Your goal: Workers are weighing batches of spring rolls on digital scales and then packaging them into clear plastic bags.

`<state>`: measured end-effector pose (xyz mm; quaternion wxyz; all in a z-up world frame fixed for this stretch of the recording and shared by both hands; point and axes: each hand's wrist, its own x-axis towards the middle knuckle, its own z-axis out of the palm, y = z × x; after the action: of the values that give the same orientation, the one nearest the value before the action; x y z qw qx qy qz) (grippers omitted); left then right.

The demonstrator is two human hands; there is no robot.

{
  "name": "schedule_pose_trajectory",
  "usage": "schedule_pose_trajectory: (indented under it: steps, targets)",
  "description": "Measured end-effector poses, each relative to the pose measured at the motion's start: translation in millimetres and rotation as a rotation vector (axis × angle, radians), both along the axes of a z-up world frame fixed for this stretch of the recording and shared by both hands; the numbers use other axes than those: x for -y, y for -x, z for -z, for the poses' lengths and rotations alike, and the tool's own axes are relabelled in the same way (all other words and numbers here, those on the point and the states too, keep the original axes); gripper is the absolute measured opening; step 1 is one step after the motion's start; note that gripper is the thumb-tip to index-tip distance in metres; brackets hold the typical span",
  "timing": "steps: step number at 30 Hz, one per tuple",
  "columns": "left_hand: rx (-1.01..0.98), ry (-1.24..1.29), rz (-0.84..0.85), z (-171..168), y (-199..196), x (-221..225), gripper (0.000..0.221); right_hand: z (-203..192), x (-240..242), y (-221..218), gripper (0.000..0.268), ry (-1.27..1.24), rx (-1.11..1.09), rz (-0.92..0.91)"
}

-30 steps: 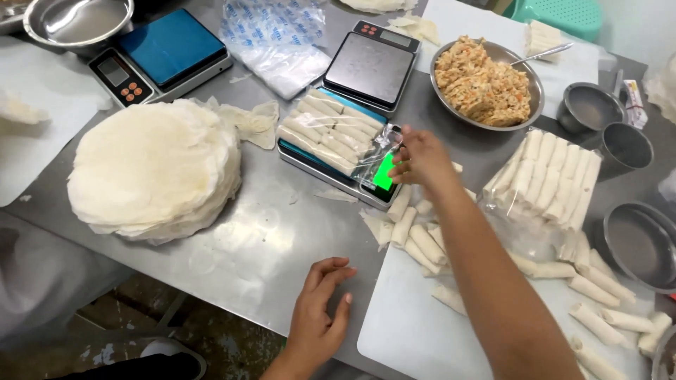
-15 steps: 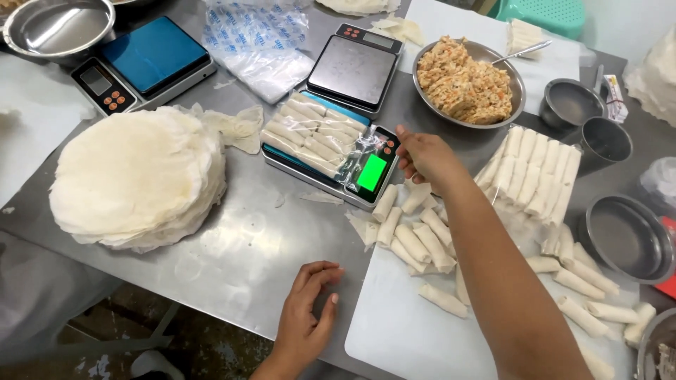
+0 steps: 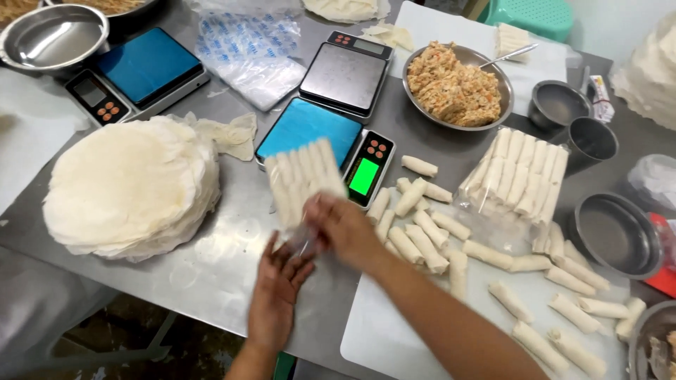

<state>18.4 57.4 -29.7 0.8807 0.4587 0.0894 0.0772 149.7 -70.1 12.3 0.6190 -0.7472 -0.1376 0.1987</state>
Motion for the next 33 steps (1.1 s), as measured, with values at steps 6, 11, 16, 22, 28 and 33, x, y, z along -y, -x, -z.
schedule_pose_trajectory:
  steps: [6, 11, 16, 22, 28, 33]
  targets:
    - [-0.545, 0.140, -0.198, -50, -17, -20, 0.068, -12, 75, 70, 0.031, 0.138, 0.287, -0.410]
    - [-0.706, -0.614, -0.001, -70, 1, -41, 0.088, -35, 192, 16, 0.053, 0.829, 0.892, 0.317]
    - [-0.190, -1.779, 0.070, -32, 3, -33, 0.065, -10, 273, -16, 0.048, 1.092, 0.774, 0.538]
    - [0.033, -2.052, -0.136, 5, 17, -22, 0.064, -102, 275, -23, 0.026, 1.222, 1.189, 0.533]
    - [0.229, -2.035, -0.080, -1, 46, -12, 0.077, -135, 112, -74, 0.027, 0.469, 1.037, 0.351]
    - [0.327, -1.832, -0.015, -6, 52, -13, 0.055, -75, 34, -117, 0.024, 0.128, 0.807, 0.109]
